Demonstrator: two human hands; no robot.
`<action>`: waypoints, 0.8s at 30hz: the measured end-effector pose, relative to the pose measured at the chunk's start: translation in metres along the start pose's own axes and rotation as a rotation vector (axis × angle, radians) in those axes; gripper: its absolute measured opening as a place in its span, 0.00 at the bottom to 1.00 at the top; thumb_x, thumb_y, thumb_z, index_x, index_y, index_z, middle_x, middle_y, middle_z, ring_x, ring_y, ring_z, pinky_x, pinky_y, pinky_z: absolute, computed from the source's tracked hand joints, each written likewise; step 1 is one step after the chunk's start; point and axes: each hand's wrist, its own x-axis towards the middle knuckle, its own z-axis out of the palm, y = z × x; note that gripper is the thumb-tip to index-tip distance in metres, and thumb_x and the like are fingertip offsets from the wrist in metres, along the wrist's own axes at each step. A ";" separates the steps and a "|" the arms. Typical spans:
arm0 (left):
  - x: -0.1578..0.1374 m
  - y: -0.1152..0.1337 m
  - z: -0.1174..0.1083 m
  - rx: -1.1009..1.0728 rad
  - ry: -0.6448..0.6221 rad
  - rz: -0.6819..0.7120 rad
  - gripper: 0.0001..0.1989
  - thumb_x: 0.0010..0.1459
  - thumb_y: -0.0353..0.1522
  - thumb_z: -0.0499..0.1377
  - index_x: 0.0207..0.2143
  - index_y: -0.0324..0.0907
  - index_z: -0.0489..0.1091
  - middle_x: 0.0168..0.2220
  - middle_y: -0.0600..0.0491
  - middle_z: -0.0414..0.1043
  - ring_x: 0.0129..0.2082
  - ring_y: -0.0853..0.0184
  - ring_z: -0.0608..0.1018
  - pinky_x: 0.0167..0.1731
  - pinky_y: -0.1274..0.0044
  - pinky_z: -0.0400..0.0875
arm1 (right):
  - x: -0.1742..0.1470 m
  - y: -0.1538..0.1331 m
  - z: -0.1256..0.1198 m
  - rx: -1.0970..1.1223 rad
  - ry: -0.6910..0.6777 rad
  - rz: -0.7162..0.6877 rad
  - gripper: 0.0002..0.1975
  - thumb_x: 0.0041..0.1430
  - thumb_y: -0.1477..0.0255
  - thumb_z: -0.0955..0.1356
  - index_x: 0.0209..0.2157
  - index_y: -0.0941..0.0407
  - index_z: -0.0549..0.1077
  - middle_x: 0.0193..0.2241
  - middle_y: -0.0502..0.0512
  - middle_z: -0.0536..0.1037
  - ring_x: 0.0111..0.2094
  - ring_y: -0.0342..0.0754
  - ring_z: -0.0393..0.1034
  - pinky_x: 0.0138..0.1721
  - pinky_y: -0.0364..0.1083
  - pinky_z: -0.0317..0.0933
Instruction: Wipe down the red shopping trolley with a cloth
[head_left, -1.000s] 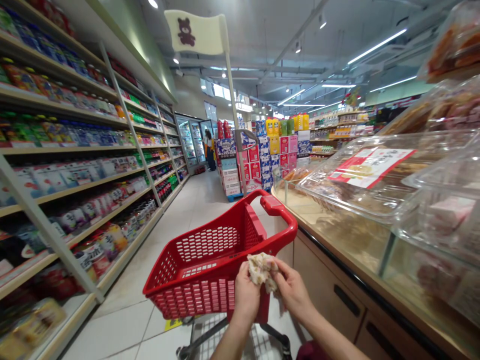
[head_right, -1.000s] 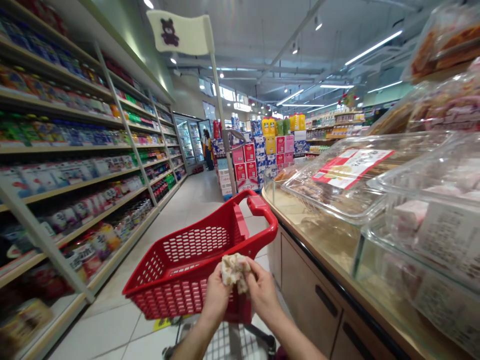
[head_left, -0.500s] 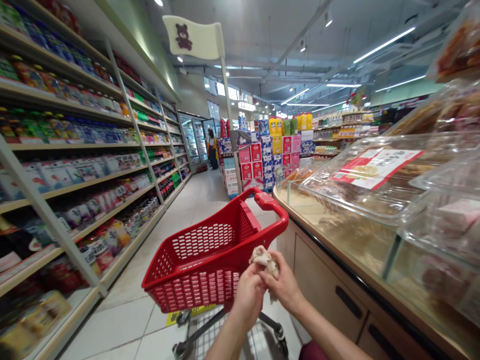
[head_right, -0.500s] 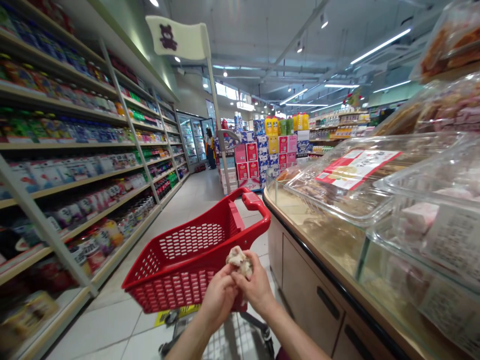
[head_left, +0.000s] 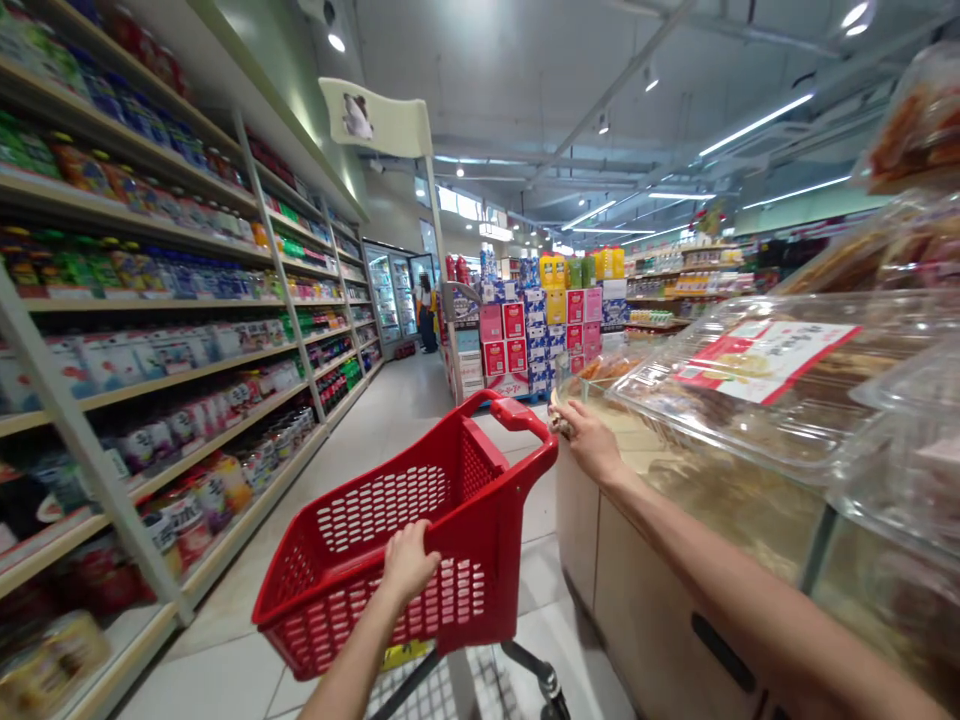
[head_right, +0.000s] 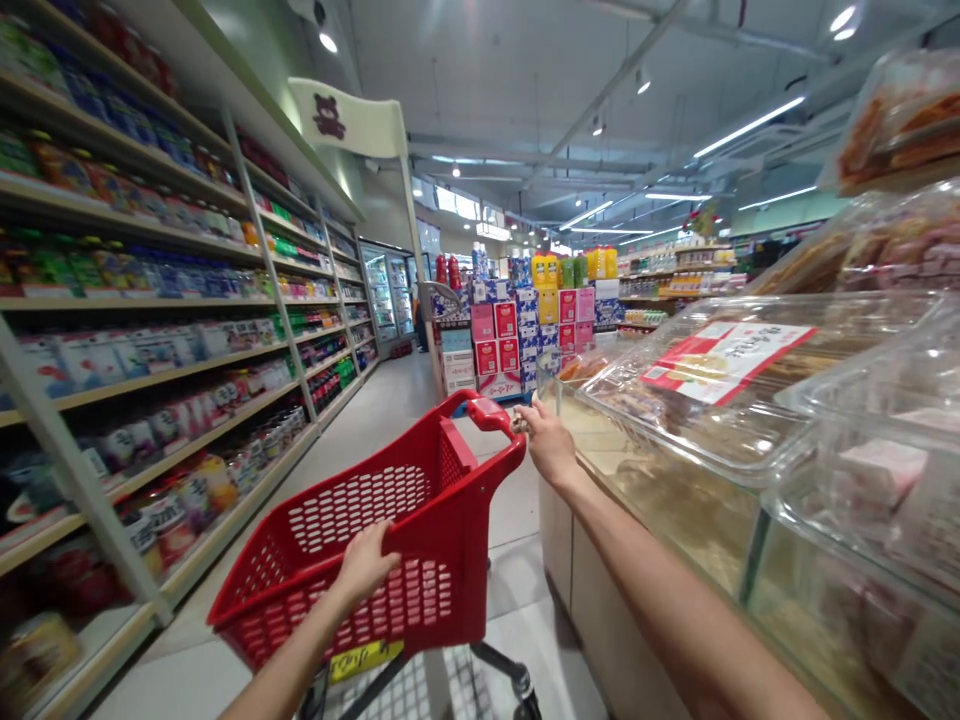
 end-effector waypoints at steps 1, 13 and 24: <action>-0.001 -0.001 0.004 0.010 0.006 0.000 0.20 0.44 0.29 0.50 0.43 0.39 0.62 0.43 0.48 0.68 0.44 0.62 0.68 0.45 0.70 0.56 | 0.002 0.000 0.004 -0.012 -0.019 -0.004 0.21 0.51 0.81 0.60 0.44 0.50 0.70 0.49 0.55 0.68 0.44 0.51 0.67 0.41 0.47 0.64; -0.031 -0.014 0.011 0.035 0.026 -0.007 0.21 0.44 0.28 0.48 0.44 0.42 0.60 0.44 0.51 0.67 0.45 0.64 0.66 0.46 0.72 0.53 | -0.080 -0.037 0.043 0.243 -0.086 -0.492 0.17 0.58 0.78 0.58 0.45 0.53 0.70 0.48 0.52 0.69 0.54 0.47 0.56 0.53 0.51 0.56; -0.046 -0.003 0.015 0.007 0.034 0.030 0.21 0.43 0.26 0.48 0.44 0.42 0.60 0.44 0.51 0.67 0.44 0.64 0.65 0.45 0.72 0.53 | -0.157 -0.027 0.026 0.313 -0.210 -0.523 0.17 0.57 0.78 0.59 0.44 0.49 0.70 0.46 0.49 0.71 0.50 0.46 0.62 0.50 0.49 0.61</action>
